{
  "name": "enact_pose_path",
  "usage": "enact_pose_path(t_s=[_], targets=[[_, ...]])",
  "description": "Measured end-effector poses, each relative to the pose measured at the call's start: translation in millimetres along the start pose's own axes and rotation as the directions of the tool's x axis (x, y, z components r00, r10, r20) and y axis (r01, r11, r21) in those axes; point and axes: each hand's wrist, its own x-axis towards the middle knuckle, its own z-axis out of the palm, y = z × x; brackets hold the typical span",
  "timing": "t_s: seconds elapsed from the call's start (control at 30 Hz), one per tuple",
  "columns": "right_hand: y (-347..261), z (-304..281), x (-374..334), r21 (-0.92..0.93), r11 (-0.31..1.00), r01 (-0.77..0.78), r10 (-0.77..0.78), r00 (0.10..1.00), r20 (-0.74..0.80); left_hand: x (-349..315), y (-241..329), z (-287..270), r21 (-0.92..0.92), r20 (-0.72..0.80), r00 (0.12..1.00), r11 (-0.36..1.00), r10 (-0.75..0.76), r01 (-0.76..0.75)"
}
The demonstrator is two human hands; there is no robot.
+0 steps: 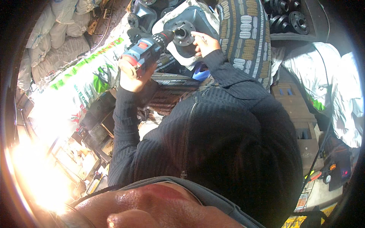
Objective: The person uses a cordless drill to make holes in black plastic parts. They repeatedly position the drill, drill into the parts, and then set the parts aside.
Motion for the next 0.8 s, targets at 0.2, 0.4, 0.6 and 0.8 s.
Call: enact_pose_path(t_s=[0.2,0.4,0.6,0.8], targets=[[0.8,-2.3,4.6,-0.149,0.970,0.191,-0.204,0.976,-0.076,34.5,-7.0,-1.5,0.263,0.038,0.935,0.899,0.352,-0.349],[0.8,1.0,12.6,-0.062,0.968,0.243,-0.251,0.952,-0.176,62.3,-2.0,-13.9,0.129,0.174,0.968,0.970,0.181,-0.204],[-0.1,5.9,7.8,-0.343,0.853,0.393,-0.455,0.882,-0.123,83.3,7.2,-21.9,0.249,0.296,0.934,0.928,0.198,-0.276],[-8.1,8.0,10.2,-0.389,0.892,0.229,-0.277,0.958,-0.071,94.2,8.5,-15.3,0.194,0.333,0.934,0.960,0.131,-0.204]])
